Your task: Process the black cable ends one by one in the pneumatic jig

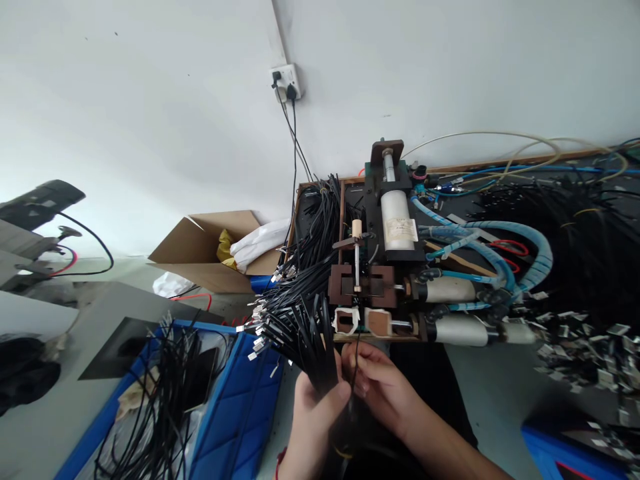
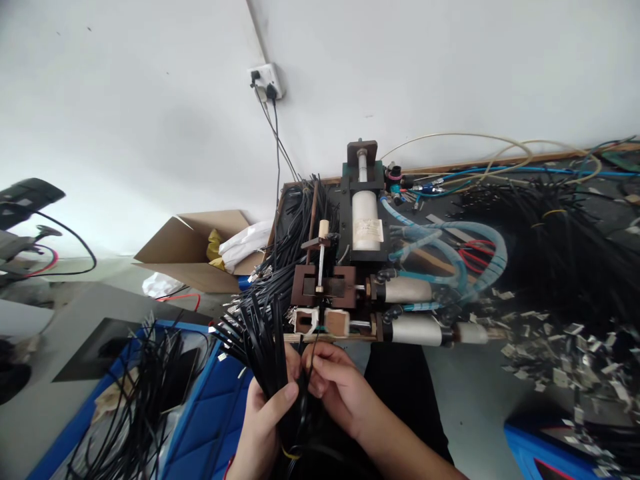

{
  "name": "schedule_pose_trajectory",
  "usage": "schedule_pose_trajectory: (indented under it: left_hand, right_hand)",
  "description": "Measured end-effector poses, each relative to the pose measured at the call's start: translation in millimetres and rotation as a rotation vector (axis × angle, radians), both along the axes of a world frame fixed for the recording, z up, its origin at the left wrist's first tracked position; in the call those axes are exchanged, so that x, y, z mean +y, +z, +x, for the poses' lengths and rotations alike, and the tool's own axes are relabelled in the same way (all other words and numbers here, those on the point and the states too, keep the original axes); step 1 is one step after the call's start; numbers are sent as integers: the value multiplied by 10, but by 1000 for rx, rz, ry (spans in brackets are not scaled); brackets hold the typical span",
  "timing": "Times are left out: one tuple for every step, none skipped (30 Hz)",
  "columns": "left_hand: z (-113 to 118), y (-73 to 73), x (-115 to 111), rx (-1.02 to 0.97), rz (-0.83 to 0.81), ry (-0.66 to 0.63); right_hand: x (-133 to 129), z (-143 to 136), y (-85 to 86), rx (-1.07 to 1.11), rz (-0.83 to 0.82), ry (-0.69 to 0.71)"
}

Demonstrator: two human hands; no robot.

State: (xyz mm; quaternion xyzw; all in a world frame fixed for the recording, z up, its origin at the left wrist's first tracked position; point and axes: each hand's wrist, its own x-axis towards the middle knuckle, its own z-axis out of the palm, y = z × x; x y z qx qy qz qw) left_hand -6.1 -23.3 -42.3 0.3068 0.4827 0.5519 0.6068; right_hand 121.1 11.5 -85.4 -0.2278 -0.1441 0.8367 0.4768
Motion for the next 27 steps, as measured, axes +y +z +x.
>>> schedule_pose_trajectory:
  left_hand:
    - [-3,-10,-3,6,-1,2]
    - [-6,-20,-6,11,-3,2]
    - [-8,-31,-10,14,-3,4]
    - [-8,-40,-15,13,0,7]
    - [-7,-46,-18,6,7,10]
    - [-4,-48,-21,-9,15,10]
    - [2,-46,-22,-32,26,2]
    - [9,-39,-22,-56,37,-10]
    - [16,-29,-22,-80,49,-23]
    - [22,-17,-23,-97,61,-33]
    - [26,-6,-25,-105,73,-36]
    - [28,2,-30,-101,81,-33]
    - [26,5,-38,-88,89,-25]
    - [21,2,-49,-65,92,-11]
    - [13,-7,-63,-33,89,7]
    - [3,-20,-78,4,81,33]
    - [-8,-38,-93,40,64,65]
    - [-20,-57,-106,72,40,98]
    - [-30,-76,-116,98,10,129]
    - [-38,-93,-123,119,-20,153]
    - [-44,-106,-126,138,-43,169]
    - [-46,-115,-125,158,-63,181]
    - [-44,-119,-122,177,-76,184]
    - [-38,-116,-116,195,-82,181]
    - [-28,-106,-110,210,-87,168]
    - [-14,-90,-103,221,-90,148]
    - [3,-67,-96,230,-92,128]
  right_hand:
    - [0,-2,4,-6,4,2]
    - [-1,-4,9,-13,5,3]
    - [-3,-8,14,-21,1,-1]
    - [-6,-11,21,-32,-4,-7]
    - [-10,-16,28,-43,-10,-17]
    - [-15,-20,35,-53,-15,-30]
    - [-19,-24,42,-63,-15,-43]
    - [-24,-27,48,-73,-7,-55]
    - [-28,-27,52,-86,6,-66]
    - [-32,-23,53,-103,21,-73]
    - [-36,-13,51,-125,39,-78]
    - [-40,2,47,-155,59,-79]
    - [-44,22,39,-198,73,-73]
    - [-46,46,31,-259,82,-57]
    - [-48,74,22,-345,95,-21]
    - [-49,101,16,-454,120,36]
    - [-51,127,16,-573,161,107]
    - [-55,149,24,-690,221,171]
    - [-61,167,42,-793,300,207]
    - [-72,181,71,-873,388,200]
    - [-88,191,110,-922,468,148]
    - [-107,198,158,-940,529,60]
    - [-130,201,210,-921,569,-34]
    - [-153,201,264,-867,592,-106]
    - [-174,199,314,-791,599,-145]
    - [-192,193,357,-713,593,-170]
    - [-204,186,391,-652,579,-187]
